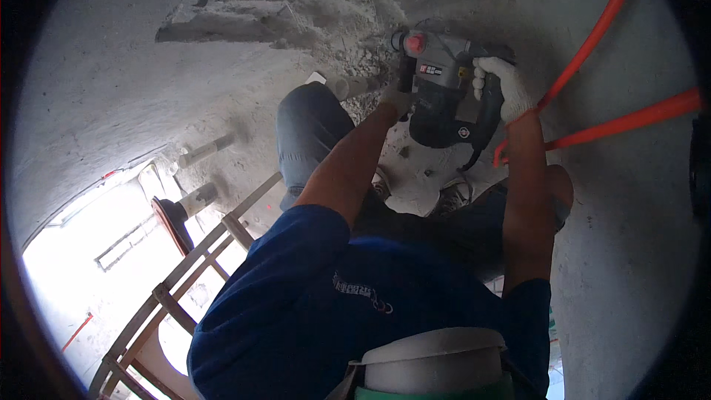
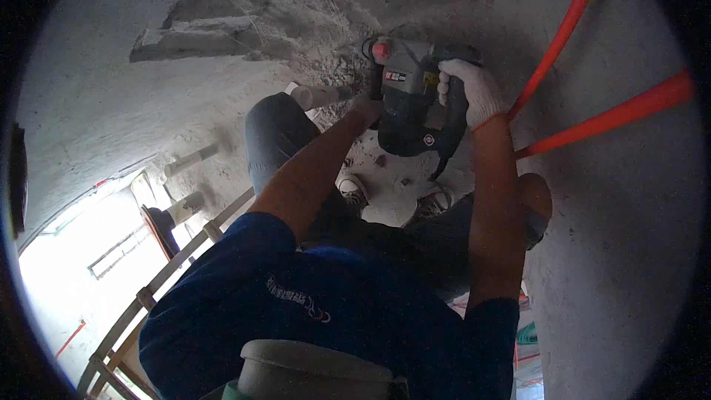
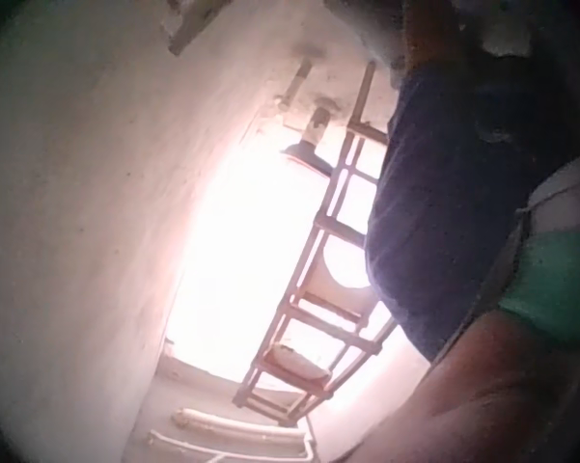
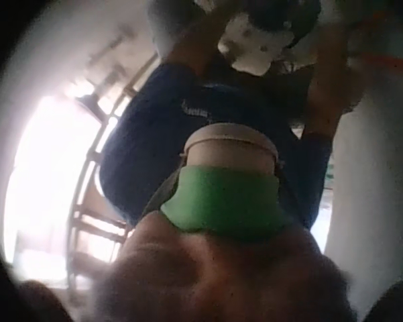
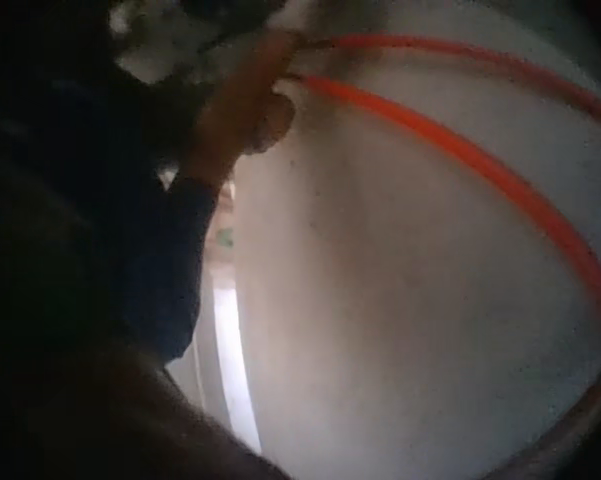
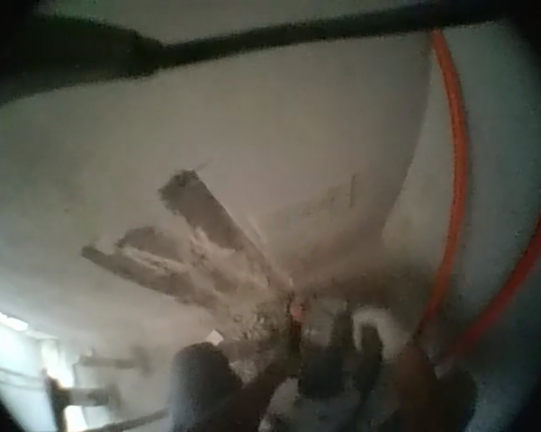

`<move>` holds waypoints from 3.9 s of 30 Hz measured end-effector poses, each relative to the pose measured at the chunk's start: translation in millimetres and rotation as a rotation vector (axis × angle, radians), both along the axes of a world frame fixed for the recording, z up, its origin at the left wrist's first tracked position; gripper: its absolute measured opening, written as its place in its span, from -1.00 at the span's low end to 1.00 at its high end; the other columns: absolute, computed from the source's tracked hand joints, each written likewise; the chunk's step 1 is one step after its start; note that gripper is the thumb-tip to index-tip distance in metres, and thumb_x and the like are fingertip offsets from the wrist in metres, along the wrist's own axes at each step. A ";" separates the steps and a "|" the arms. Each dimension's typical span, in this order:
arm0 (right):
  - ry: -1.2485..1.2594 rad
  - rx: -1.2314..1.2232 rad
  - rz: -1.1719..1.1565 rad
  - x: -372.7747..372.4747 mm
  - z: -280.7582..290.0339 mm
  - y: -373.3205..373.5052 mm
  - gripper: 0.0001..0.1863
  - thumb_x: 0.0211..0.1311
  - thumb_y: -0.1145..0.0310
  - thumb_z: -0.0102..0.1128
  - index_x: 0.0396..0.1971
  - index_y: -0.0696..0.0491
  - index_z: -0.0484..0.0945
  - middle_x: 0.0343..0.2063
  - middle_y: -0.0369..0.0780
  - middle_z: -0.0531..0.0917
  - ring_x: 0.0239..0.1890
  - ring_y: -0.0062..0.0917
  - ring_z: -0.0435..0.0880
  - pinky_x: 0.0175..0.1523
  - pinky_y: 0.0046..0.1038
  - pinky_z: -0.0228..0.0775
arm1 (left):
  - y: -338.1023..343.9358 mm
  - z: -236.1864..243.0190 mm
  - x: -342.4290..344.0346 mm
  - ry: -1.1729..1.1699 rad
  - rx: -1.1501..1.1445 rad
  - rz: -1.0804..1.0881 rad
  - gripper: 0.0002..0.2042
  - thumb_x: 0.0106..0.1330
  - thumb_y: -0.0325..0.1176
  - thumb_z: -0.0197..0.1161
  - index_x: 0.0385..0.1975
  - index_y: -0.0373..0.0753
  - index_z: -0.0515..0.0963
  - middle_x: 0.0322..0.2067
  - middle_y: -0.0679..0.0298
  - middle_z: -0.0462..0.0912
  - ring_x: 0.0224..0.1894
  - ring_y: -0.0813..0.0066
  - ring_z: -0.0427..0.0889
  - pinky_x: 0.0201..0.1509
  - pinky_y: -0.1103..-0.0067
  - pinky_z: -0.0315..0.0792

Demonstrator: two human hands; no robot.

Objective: Using a rotary hammer drill to create a hole or trench in a concrete wall.

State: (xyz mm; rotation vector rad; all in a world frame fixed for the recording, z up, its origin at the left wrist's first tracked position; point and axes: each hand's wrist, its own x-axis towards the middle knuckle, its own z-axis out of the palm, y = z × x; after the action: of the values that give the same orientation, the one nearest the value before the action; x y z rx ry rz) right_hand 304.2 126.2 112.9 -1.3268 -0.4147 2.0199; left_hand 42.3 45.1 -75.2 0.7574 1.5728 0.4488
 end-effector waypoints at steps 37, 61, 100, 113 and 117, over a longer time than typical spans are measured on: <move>-0.079 -0.080 -0.090 12.6 -46.7 -50.8 -0.81 0.07 0.36 0.22 -0.30 0.08 0.59 -0.46 -0.23 0.63 -0.46 -0.46 0.60 -0.32 -0.42 0.45 | 15.7 -13.4 -6.4 0.096 0.100 -0.203 -0.60 0.20 -0.15 0.30 -0.01 -0.20 0.52 -0.24 0.12 0.61 -0.23 0.25 0.56 -0.23 0.26 0.50; -0.192 -0.054 -0.074 11.3 -71.3 -90.5 -0.61 -0.07 0.19 0.36 -0.27 0.14 0.68 -0.32 -0.27 0.68 -0.30 -0.48 0.63 -0.11 -0.45 0.43 | 3.9 -34.1 -8.2 -0.038 -0.049 -0.003 -0.53 0.23 -0.11 0.32 0.10 -0.13 0.47 -0.20 0.19 0.59 -0.19 0.34 0.57 -0.12 0.39 0.49; -0.188 -0.168 -0.175 -8.9 -67.6 -121.1 -0.74 0.06 0.32 0.27 -0.23 0.09 0.61 -0.42 -0.23 0.63 -0.38 -0.45 0.65 -0.27 -0.43 0.52 | 9.4 -12.5 -5.8 0.085 -0.003 -0.009 -0.23 0.20 0.29 0.11 0.33 -0.08 0.32 0.17 0.10 0.50 0.14 0.07 0.51 0.06 0.12 0.45; -0.276 -0.034 -0.119 -10.5 -75.4 -122.0 -0.73 0.03 0.37 0.30 -0.23 0.10 0.61 -0.41 -0.19 0.64 -0.40 -0.40 0.65 -0.23 -0.39 0.51 | 1.9 -55.3 -13.9 -0.073 0.004 0.084 -0.27 0.13 0.06 0.33 0.26 -0.24 0.39 0.07 0.06 0.56 0.06 0.22 0.56 0.04 0.37 0.49; -0.106 -0.240 -0.228 2.0 -115.9 -128.8 -0.80 0.06 0.43 0.24 -0.28 0.12 0.58 -0.46 -0.20 0.61 -0.41 -0.39 0.64 -0.24 -0.37 0.53 | 6.4 -55.3 -8.5 0.325 0.146 -0.063 -0.26 0.10 0.03 0.35 0.21 -0.38 0.41 0.04 0.02 0.56 0.00 0.25 0.58 -0.01 0.42 0.50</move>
State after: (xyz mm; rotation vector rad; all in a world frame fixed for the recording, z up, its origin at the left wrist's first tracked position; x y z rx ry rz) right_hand 306.2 -2.6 -3.0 -1.5552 -0.0631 1.8571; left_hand 33.9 51.5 -130.5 1.0292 1.8252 0.4122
